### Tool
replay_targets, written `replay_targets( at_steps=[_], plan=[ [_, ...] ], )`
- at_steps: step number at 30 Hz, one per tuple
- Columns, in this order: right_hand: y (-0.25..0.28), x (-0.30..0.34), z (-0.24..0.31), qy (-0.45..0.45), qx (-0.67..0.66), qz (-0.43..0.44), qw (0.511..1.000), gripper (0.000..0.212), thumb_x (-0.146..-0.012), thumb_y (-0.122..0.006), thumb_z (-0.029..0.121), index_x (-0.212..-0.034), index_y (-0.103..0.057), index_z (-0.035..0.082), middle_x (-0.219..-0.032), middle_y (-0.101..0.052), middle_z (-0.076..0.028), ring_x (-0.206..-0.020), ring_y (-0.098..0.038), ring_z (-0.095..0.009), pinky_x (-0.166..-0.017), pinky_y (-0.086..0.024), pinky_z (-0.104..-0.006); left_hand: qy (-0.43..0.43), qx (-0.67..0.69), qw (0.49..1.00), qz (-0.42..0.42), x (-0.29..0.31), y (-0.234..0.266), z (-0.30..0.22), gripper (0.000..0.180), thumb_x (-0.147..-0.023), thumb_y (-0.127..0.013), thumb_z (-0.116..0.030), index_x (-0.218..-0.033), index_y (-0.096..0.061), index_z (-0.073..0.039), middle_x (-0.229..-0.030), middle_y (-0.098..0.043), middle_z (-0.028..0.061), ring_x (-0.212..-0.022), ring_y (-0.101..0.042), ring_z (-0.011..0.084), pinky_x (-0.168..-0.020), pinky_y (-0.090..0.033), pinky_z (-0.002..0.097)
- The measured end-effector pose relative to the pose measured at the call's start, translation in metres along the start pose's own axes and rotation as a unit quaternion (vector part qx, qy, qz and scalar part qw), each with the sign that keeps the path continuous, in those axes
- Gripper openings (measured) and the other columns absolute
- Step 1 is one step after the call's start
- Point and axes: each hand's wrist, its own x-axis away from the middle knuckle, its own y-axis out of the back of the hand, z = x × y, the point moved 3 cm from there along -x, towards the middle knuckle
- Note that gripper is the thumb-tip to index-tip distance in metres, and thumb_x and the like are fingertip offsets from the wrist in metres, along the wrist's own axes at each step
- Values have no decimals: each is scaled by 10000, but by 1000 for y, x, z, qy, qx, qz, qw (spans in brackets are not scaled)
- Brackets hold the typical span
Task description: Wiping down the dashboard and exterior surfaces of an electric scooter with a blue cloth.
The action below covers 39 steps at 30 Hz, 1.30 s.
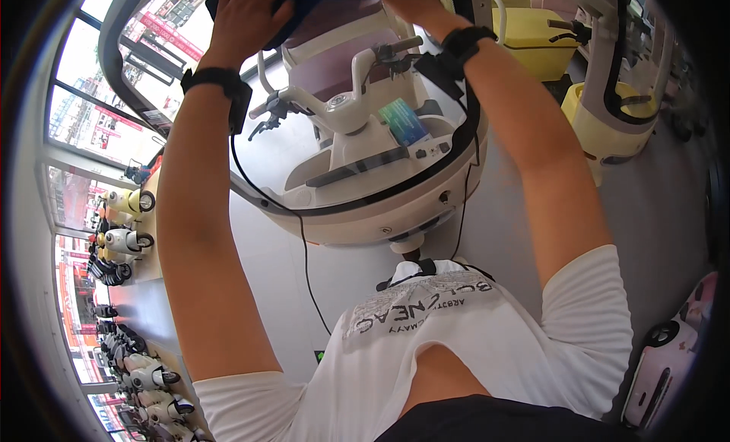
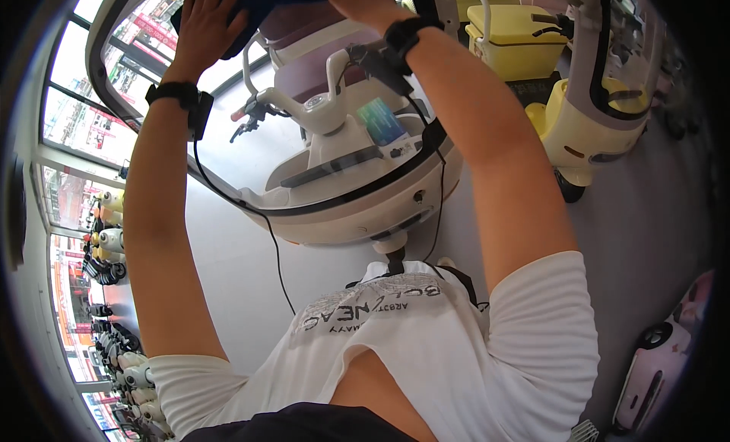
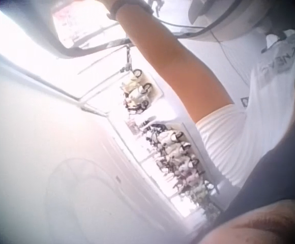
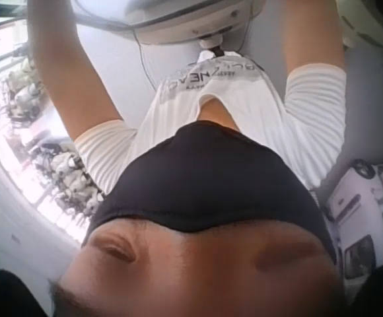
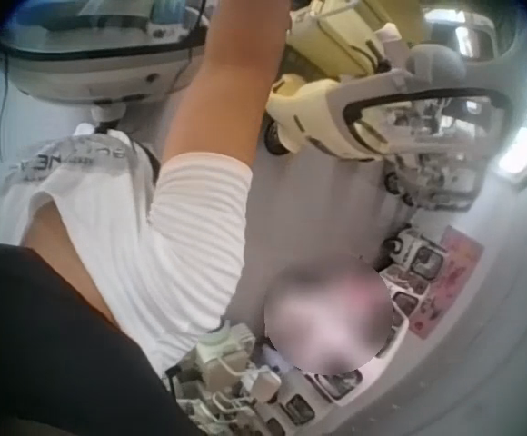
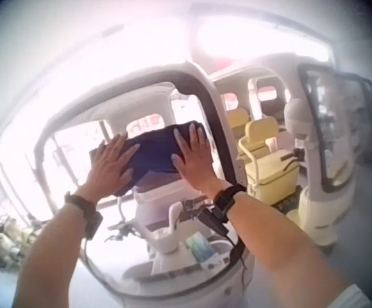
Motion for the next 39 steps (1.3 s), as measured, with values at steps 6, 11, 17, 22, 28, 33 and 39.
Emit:
replay_targets(
  at_steps=[6, 11, 17, 22, 28, 33, 39],
  plan=[
    [-1, 10, -13, 55, -6, -32, 998, 613, -974, -479, 377, -1516, -304, 151, -1542, -237, -251, -1424, -202, -453, -1144, -198, -549, 60, -22, 998, -11, 5, 1, -27, 609, -804, -581, -230, -1401, -484, -154, -1543, -306, 158, -1431, -266, 346, -1175, -181, 541],
    [14, 64, -15, -7, 9, 12, 1000, 576, -1001, -433, 357, -1517, -297, 139, -1559, -204, -244, -1437, -179, -447, -1150, -156, -556, 70, 19, 997, -6, 28, -18, -85, 553, -800, -554, -270, -1333, -530, -123, -1527, -336, 156, -1408, -309, 346, -1143, -212, 581],
    [24, 170, -10, -67, -62, 57, 994, 587, -991, -451, 336, -1512, -292, 115, -1563, -151, -271, -1427, -140, -498, -1143, -138, -584, 65, -6, 998, 24, 76, -40, -156, 478, -901, -480, -382, -1377, -518, -360, -1531, -382, 11, -1403, -353, 198, -1150, -181, 501],
    [19, 232, 38, -174, -52, 58, 982, 599, -977, -480, 306, -1490, -291, 61, -1522, -136, -355, -1389, -151, -563, -1111, -173, -638, 89, 8, 994, 55, 106, -44, -187, 434, -904, -484, -386, -1323, -582, -327, -1506, -425, 17, -1396, -366, 201, -1167, -137, 482],
    [25, 276, 48, -169, -89, 106, 976, 625, -956, -522, 306, -1470, -308, 23, -1500, -180, -356, -1371, -191, -569, -1095, -195, -652, 75, 35, 996, 39, 140, -51, -211, 375, -873, -522, -351, -1227, -643, -318, -1440, -503, -6, -1341, -430, 180, -1145, -179, 480],
    [33, 322, 71, -200, -90, 177, 959, 595, -901, -592, 282, -1407, -405, 30, -1450, -270, -346, -1331, -254, -559, -1085, -217, -651, 67, 50, 993, 87, 203, -59, -248, 333, -856, -546, -360, -1166, -661, -315, -1448, -486, 0, -1361, -395, 210, -1141, -179, 509],
    [54, 410, 92, -140, -108, 348, 921, 512, -852, -647, 305, -1314, -525, 121, -1333, -438, -250, -1242, -388, -462, -1059, -287, -618, 66, 106, 971, 204, 329, -60, -295, 348, -808, -643, -352, -1155, -653, -332, -1476, -421, -11, -1399, -296, 217, -1143, -177, 537]
  ],
)
